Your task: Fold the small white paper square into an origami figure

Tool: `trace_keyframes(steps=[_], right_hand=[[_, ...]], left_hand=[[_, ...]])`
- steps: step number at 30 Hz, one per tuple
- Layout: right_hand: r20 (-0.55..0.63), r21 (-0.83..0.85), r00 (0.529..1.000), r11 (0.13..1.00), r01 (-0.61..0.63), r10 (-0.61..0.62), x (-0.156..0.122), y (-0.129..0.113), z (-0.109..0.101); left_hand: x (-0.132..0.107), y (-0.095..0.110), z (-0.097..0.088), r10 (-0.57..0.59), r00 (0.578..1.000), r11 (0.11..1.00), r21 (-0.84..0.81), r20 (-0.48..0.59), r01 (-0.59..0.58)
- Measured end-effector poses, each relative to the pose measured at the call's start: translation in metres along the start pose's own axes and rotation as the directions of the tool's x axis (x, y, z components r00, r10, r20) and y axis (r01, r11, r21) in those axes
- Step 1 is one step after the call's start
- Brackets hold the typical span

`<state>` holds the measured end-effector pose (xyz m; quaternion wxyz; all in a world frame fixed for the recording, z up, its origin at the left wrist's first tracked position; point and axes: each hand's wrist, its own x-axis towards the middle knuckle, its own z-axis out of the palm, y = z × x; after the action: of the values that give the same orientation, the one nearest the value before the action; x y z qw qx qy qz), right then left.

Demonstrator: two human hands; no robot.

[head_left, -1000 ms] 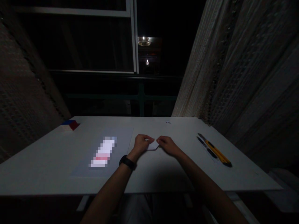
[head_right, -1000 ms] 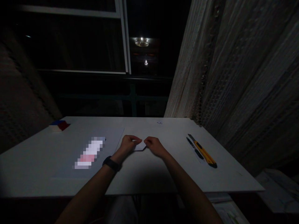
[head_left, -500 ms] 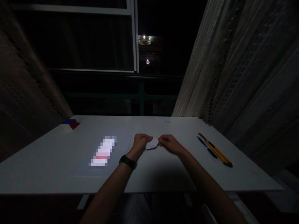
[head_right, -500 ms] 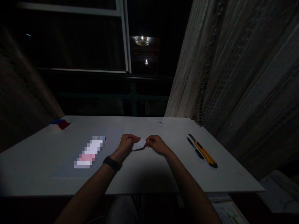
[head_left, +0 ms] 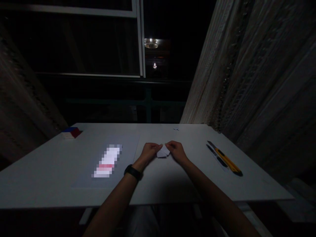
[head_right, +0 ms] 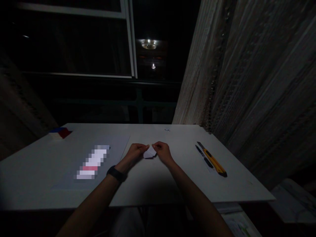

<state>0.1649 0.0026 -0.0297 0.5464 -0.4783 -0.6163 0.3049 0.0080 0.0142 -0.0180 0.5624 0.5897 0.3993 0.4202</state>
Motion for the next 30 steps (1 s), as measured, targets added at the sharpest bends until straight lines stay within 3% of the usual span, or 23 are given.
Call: trace_keyframes(steps=[8,15,22,26,30], right_hand=[[-0.027,0.049,0.999,0.999,-0.016,0.017,-0.001,0.003,0.006],[-0.144,0.145,0.987,0.988,-0.054,0.075,0.0,0.001,0.005],[-0.119,0.247,0.987,0.966,-0.076,0.108,-0.003,-0.004,0.009],[-0.083,0.165,0.994,0.985,-0.053,0.067,-0.003,-0.005,0.01],[-0.113,0.004,0.994,1.0,-0.006,0.006,-0.004,-0.004,0.01]], left_hand=[[-0.002,0.003,0.0,0.137,0.986,0.968,0.223,-0.099,-0.112],[-0.004,0.009,0.007,0.088,0.993,0.996,0.028,-0.082,-0.086],[-0.004,0.006,0.006,0.098,0.979,0.995,0.014,-0.178,-0.097],[-0.002,0.004,0.005,0.177,0.957,0.968,0.215,-0.228,-0.127],[-0.003,0.004,0.006,0.235,0.956,0.933,0.315,-0.176,-0.171]])
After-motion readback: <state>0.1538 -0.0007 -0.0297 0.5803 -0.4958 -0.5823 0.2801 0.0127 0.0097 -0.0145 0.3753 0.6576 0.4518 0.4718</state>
